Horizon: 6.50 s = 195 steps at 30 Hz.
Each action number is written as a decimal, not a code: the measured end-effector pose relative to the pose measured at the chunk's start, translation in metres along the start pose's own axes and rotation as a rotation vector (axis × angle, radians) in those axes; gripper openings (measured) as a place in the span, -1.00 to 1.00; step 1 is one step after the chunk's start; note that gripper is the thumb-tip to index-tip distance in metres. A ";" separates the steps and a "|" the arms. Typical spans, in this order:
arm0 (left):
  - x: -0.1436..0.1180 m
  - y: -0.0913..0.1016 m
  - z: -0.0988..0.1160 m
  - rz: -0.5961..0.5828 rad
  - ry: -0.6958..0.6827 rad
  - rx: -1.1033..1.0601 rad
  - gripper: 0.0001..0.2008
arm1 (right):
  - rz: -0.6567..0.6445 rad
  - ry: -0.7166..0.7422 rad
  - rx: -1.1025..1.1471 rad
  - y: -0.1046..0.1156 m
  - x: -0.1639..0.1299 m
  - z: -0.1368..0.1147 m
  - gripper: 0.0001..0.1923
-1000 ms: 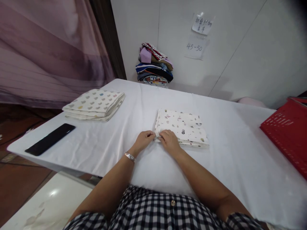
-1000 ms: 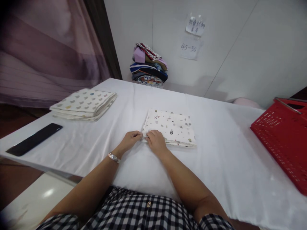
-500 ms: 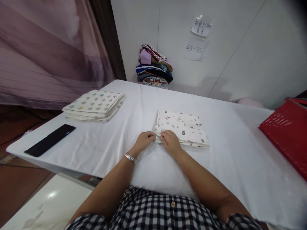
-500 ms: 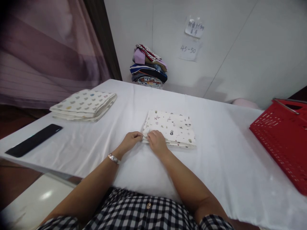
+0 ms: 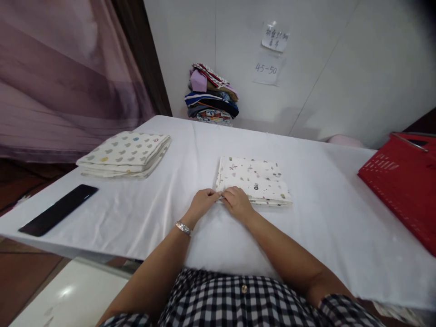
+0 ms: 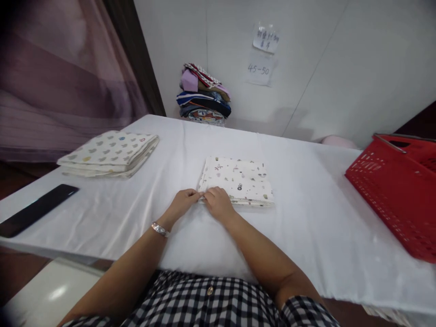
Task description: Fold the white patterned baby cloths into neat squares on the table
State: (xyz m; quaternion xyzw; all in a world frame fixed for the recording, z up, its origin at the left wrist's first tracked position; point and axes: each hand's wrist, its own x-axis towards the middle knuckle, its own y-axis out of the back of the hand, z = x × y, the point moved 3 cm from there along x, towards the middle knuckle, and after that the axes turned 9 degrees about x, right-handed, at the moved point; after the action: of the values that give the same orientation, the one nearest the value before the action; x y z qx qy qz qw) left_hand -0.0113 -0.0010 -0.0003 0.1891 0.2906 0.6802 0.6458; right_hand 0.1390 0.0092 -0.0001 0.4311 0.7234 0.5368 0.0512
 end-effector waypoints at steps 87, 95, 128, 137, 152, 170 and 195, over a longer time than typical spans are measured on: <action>0.011 -0.055 0.068 0.086 -0.449 0.426 -0.71 | 0.061 -0.385 -0.171 0.090 -0.085 0.075 -0.78; 0.013 -0.053 0.070 0.038 -0.331 0.392 -0.71 | 0.025 -0.362 -0.222 0.091 -0.082 0.071 -0.79; -0.001 -0.051 0.055 0.057 -0.689 0.386 -0.75 | 0.174 -0.176 -0.069 0.091 -0.111 0.084 -0.76; 0.000 -0.052 0.055 0.051 -0.667 0.390 -0.77 | 0.176 -0.233 -0.021 0.093 -0.107 0.088 -0.74; -0.001 -0.052 0.058 0.069 -0.636 0.385 -0.77 | 0.151 -0.354 -0.018 0.096 -0.109 0.094 -0.68; -0.001 -0.057 0.055 0.075 -0.745 0.571 -0.75 | 0.062 -0.231 -0.090 0.099 -0.111 0.085 -0.68; -0.006 -0.057 0.072 0.122 -0.822 0.911 -0.76 | -0.255 -0.292 -0.359 0.117 -0.096 0.070 -0.71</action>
State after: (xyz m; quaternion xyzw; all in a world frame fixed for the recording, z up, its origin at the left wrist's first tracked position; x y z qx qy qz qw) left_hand 0.0789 0.0041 0.0183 0.7090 0.2680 0.3950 0.5192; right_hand 0.3034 0.0013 0.0290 0.3935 0.6501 0.5778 0.2979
